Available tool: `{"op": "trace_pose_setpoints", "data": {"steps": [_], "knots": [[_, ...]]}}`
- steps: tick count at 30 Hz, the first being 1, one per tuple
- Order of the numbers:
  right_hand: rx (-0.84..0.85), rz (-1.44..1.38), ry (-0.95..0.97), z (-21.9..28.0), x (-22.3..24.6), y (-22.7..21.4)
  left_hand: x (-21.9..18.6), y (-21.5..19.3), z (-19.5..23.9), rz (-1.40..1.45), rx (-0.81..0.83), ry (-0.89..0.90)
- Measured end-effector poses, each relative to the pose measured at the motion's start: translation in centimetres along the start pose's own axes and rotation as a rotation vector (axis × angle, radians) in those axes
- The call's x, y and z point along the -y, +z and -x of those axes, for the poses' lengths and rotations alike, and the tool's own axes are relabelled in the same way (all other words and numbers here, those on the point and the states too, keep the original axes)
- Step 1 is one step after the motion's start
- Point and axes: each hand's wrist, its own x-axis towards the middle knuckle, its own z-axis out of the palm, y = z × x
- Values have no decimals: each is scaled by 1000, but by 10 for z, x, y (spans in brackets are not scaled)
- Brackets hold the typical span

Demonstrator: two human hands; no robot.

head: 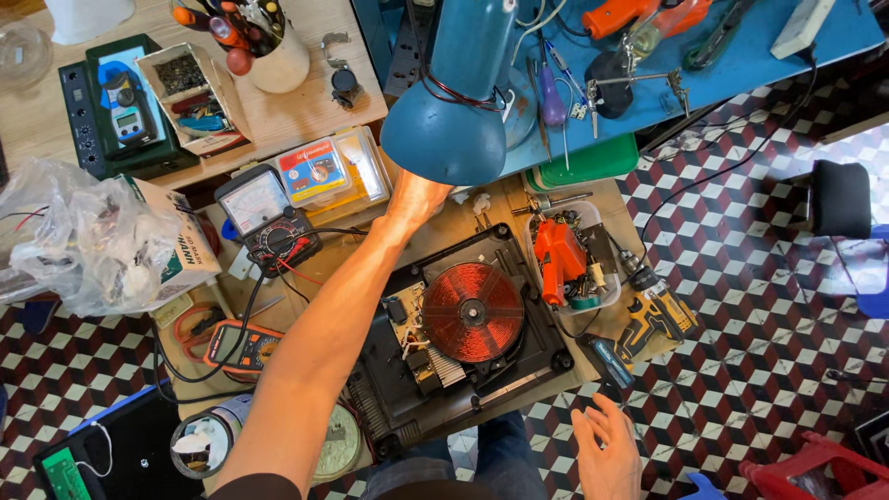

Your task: The person uses a cordless drill to remove and reinstall screws on a disassembled electronic device with a visible copper coil and circuit board. They handle the copper coil, adjust wires, and use a multimeter to test connections on the workbench.

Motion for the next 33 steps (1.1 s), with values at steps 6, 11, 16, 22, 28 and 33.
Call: {"op": "trace_pose_setpoints", "data": {"steps": [6,11,16,22,28,33], "knots": [[64,-93,73,-2,49,-25,-26,-16,30,272,-299,-65],[217,-244,-144,-39,56,-7,-46,-15,122,499,-301,-439],[346,-268,-61,-77,39,68,-39,12,192,209,-137,-526],[190,-20,-73,-99,14,137,-36,37,204,229,14,-732],[215,-42,-80,-89,23,132,-27,43,206,425,-7,-809],[347,-316,169,-68,50,106,-19,56,210,454,-43,-837]]}}
